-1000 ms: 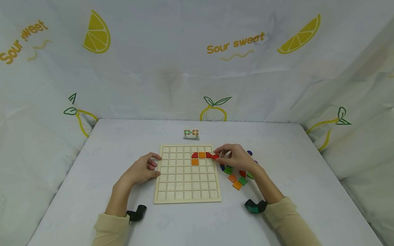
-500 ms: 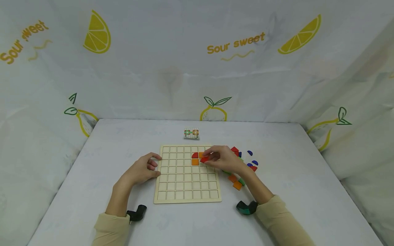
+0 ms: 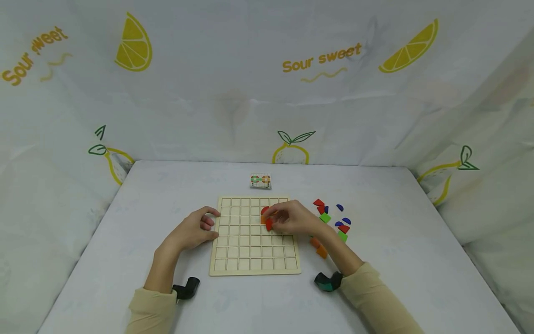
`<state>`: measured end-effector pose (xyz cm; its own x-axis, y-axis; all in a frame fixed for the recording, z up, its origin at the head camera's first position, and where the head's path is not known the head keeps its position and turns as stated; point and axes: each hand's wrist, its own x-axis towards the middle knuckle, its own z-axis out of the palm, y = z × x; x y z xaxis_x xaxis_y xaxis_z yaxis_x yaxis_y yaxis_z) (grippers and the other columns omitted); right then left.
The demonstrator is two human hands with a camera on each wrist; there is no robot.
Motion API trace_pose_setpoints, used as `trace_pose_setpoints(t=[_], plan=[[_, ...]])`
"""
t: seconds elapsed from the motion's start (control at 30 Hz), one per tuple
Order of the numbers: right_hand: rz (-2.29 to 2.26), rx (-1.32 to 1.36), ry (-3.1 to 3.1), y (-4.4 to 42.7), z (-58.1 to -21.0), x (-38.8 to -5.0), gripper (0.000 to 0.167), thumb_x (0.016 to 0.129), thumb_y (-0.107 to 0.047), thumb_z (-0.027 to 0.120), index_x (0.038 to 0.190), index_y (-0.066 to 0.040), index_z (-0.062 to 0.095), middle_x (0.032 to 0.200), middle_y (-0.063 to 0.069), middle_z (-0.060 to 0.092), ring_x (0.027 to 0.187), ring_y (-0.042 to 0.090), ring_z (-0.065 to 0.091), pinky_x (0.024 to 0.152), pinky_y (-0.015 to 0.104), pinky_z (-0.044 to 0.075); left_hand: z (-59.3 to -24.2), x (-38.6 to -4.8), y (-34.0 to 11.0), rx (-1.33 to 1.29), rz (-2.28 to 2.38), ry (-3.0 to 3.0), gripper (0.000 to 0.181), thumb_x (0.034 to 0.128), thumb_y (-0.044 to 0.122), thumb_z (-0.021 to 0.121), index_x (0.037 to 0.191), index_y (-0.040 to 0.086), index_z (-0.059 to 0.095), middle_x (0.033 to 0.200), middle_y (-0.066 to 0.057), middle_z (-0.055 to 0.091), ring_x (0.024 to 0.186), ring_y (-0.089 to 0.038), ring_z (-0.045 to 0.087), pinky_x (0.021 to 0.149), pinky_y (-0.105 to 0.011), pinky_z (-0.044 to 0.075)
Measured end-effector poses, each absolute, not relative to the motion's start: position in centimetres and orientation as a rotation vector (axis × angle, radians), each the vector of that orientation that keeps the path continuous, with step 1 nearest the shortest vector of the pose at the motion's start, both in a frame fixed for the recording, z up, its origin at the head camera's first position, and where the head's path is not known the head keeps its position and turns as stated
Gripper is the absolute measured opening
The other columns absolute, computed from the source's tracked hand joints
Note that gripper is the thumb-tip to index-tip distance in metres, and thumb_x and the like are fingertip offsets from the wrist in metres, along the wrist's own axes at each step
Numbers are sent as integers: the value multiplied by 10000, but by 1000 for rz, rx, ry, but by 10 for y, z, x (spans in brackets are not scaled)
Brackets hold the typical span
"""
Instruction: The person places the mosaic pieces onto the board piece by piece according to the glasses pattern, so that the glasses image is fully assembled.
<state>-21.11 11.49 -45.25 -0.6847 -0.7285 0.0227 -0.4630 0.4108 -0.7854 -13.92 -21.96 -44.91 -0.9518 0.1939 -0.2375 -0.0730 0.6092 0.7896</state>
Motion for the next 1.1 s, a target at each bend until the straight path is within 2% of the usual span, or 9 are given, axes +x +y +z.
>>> trace_pose_setpoints(t=[0.1, 0.3, 0.5, 0.73, 1.1], plan=[[-1128, -1069, 2328, 112, -453, -212, 295, 943, 11, 724, 1191, -128, 806, 1021, 34, 782, 886, 119, 657, 802, 222, 576, -449, -139, -220, 98, 1264, 2539, 547, 888, 48, 820, 1395, 59, 616, 1107, -107, 616, 992, -200, 582, 846, -330, 468], [-1080, -1113, 2340, 107, -456, -211, 273, 968, 6, 714, 1166, -147, 823, 1098, -2, 817, 875, 76, 631, 762, 209, 560, -450, -139, -220, 97, 1262, 2540, 548, 887, 52, 823, 1395, 64, 616, 1105, -105, 615, 995, -201, 581, 846, -332, 467], [-1050, -1105, 2365, 105, -457, -208, 246, 966, -30, 758, 1170, -151, 825, 1087, -4, 810, 803, 120, 592, 695, 197, 488, -448, -139, -219, 95, 1269, 2536, 547, 887, 47, 820, 1394, 56, 616, 1109, -111, 614, 997, -205, 582, 847, -331, 468], [-1031, -1105, 2358, 106, -457, -206, 256, 961, -115, 818, 1214, -150, 811, 1151, 7, 811, 774, 114, 575, 685, 199, 469, -448, -139, -219, 90, 1278, 2531, 545, 886, 45, 818, 1392, 53, 617, 1105, -112, 615, 993, -205, 579, 844, -330, 466], [-1006, -1113, 2378, 107, -458, -206, 251, 957, -126, 826, 1206, -162, 815, 1124, -10, 804, 774, 130, 564, 675, 193, 461, -448, -139, -219, 84, 1275, 2534, 548, 887, 52, 822, 1394, 57, 614, 1104, -109, 613, 993, -204, 579, 839, -329, 466]])
